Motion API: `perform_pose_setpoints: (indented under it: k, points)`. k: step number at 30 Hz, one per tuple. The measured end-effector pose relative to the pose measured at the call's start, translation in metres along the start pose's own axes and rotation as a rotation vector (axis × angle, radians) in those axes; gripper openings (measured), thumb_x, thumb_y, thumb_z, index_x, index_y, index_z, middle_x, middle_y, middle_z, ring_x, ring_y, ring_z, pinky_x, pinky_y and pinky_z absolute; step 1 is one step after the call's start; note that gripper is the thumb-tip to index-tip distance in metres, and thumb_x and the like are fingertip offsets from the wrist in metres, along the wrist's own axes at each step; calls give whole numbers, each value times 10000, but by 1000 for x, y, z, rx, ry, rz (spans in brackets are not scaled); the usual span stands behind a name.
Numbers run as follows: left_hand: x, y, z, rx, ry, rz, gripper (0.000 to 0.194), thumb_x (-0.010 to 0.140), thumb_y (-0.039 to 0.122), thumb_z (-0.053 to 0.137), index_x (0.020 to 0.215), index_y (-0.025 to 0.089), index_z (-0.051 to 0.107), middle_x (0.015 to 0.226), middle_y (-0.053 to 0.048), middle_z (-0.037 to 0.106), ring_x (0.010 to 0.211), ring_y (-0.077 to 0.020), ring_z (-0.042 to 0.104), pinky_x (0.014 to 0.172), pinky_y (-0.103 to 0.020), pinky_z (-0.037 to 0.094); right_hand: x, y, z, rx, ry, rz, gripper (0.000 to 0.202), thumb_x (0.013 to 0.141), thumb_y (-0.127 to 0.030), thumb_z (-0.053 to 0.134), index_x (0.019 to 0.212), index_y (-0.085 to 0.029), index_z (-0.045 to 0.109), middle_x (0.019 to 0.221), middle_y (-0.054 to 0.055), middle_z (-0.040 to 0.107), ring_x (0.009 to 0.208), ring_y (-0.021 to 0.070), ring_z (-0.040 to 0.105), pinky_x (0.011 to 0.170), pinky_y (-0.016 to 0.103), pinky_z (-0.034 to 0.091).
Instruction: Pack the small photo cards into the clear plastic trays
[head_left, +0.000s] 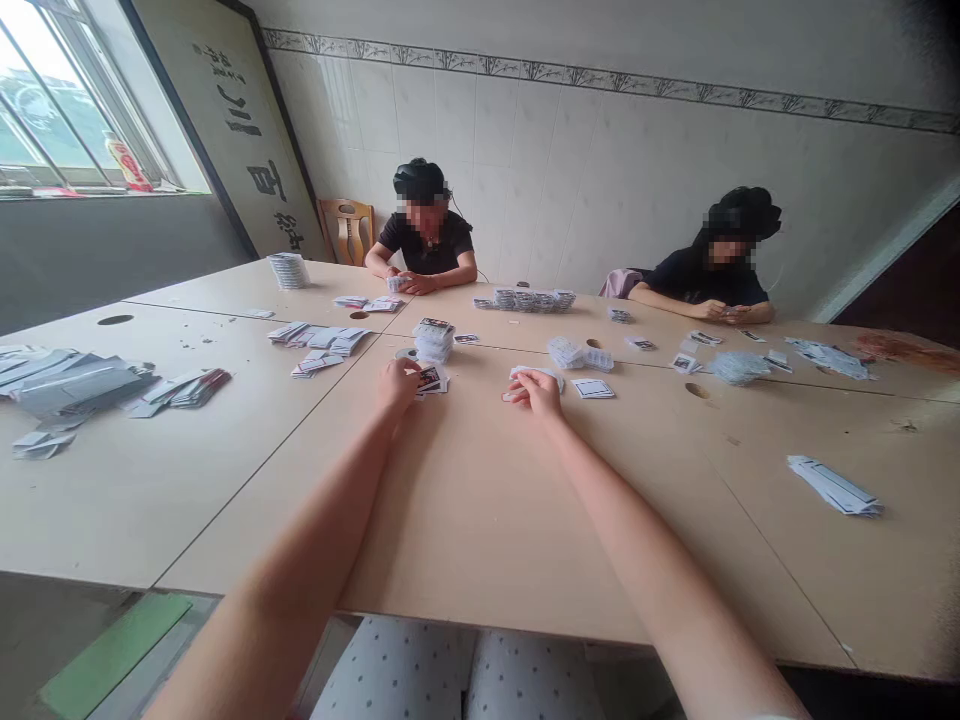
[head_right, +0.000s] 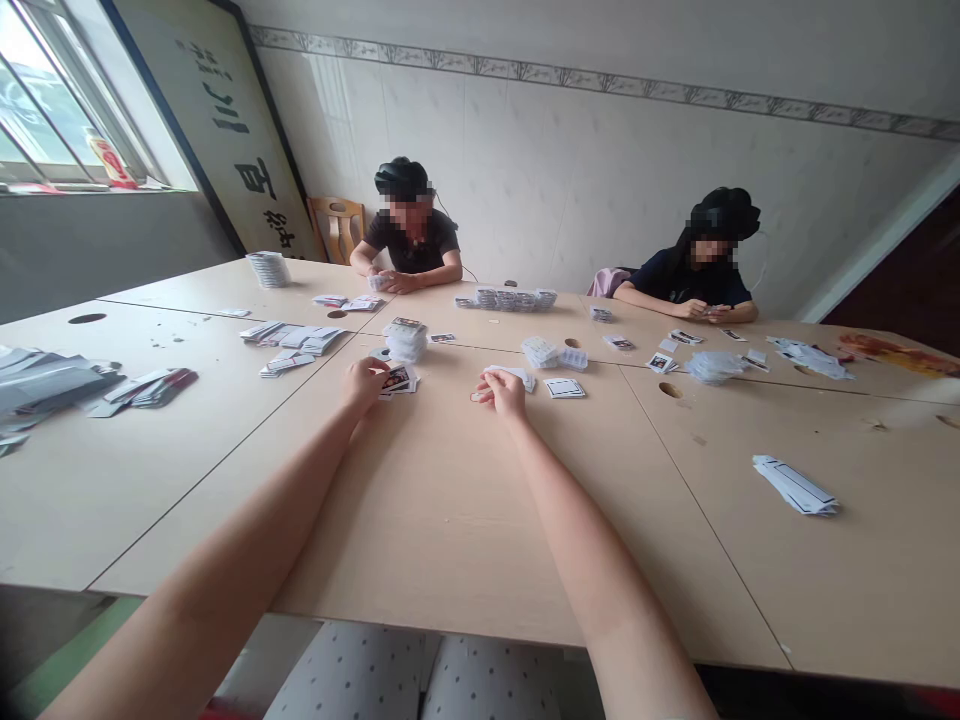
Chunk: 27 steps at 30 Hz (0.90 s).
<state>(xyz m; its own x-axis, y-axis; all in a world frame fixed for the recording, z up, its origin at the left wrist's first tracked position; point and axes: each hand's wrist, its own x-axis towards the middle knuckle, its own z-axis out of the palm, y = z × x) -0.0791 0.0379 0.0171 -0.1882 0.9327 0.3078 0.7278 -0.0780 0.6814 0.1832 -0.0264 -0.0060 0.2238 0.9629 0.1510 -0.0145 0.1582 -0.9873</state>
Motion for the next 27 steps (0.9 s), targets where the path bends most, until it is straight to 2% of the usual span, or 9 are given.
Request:
perform_pose_setpoints:
  k: [5,9,11,16,20,22,24,27]
  points:
    - [-1,6,-2,-66,27,90,200,733,203,540,885,196,669,977,-45,691,926,-208,612,772,-286,468,-1,-2,0,12,24,5,389,733,-533,623,878,-173,631,766,39,677,554,177,699,438,185,428]
    - [-7,19,-1,-208,47,263,213,768,207,513,911,191,670,886,-28,708,851,-175,628,780,-273,465,-2,-2,1,3,38,2,412,715,-556,638,908,-195,601,753,12,660,527,161,683,413,175,411]
    - [-14,27,4,-249,2,306,224,762,223,537,933,193,679,819,-24,705,774,-166,624,734,-267,466,-2,-2,1,-6,6,-6,414,716,-562,635,907,-196,602,740,4,652,524,148,674,423,175,420]
    - [-36,48,17,-252,-194,400,190,763,245,577,900,184,693,725,-14,690,643,-142,592,633,-244,446,-2,-2,4,-51,-102,-56,423,695,-542,665,958,-213,632,784,2,659,512,104,631,434,169,423]
    - [-49,56,24,-213,-265,464,180,803,269,558,888,182,691,715,-16,679,640,-142,589,607,-236,432,-1,1,8,-98,-147,-42,406,621,-507,737,831,-177,629,579,-17,608,486,124,606,459,197,457]
    - [-51,56,26,-189,-268,499,218,824,325,558,941,188,681,728,-18,674,650,-144,595,604,-237,434,0,2,8,-95,-123,-35,395,608,-503,741,775,-174,600,547,-18,593,489,139,620,436,188,437]
    - [-51,53,28,-183,-272,538,285,838,392,554,1021,198,655,791,-23,683,677,-148,611,622,-243,452,2,4,6,-80,-75,-47,386,651,-520,695,789,-183,568,589,-17,603,508,145,646,411,170,406]
    - [-48,46,31,-177,-303,576,313,853,421,532,1069,212,622,926,-34,692,740,-156,637,688,-267,484,4,6,3,-27,56,-81,359,725,-521,612,849,-199,512,657,-21,612,498,150,667,401,174,414]
